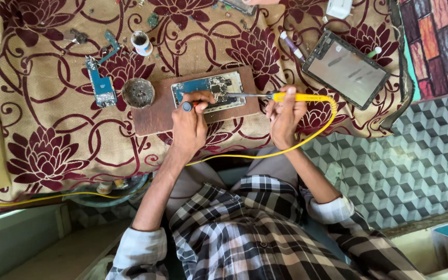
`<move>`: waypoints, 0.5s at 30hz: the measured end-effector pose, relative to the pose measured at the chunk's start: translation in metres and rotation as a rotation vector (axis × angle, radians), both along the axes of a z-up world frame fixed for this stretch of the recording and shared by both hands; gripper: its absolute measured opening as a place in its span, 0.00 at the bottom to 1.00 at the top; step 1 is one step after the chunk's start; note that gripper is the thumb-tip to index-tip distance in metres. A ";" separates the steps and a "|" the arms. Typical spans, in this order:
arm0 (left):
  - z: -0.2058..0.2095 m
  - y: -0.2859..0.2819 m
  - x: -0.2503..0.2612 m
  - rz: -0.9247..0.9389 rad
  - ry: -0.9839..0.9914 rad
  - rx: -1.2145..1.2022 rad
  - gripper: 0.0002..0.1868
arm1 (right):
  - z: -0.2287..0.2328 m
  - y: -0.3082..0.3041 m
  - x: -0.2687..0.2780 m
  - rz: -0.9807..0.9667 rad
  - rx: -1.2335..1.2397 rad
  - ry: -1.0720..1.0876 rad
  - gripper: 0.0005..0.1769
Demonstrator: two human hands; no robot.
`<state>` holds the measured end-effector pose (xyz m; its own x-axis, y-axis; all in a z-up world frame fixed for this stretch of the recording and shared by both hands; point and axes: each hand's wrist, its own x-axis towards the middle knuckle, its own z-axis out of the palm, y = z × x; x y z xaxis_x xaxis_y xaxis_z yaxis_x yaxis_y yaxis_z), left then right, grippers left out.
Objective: The person uses a soldering iron and a small tool to work on a circuit board placed on a wooden board. They repeatedly apply heat and manipulate components on the board while seated at a cluttered workbench.
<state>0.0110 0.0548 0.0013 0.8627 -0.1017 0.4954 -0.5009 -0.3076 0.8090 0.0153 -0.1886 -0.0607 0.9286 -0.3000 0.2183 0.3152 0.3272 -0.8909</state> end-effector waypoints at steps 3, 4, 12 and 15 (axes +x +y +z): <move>0.001 0.000 0.002 -0.019 -0.066 -0.005 0.03 | 0.006 0.001 -0.002 0.046 -0.128 -0.010 0.17; 0.001 -0.001 0.003 -0.019 -0.067 -0.004 0.03 | 0.008 0.001 -0.002 0.050 -0.163 -0.016 0.17; -0.002 0.000 0.002 -0.026 -0.072 -0.009 0.02 | 0.013 0.004 -0.002 0.011 -0.185 -0.049 0.17; -0.003 0.000 0.001 -0.015 -0.100 -0.008 0.03 | 0.012 0.004 -0.004 0.017 -0.170 -0.029 0.17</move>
<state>0.0125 0.0549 -0.0013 0.8075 -0.1100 0.5795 -0.5834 -0.2933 0.7574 0.0116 -0.1843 -0.0487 0.9257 -0.2408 0.2916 0.3374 0.1775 -0.9245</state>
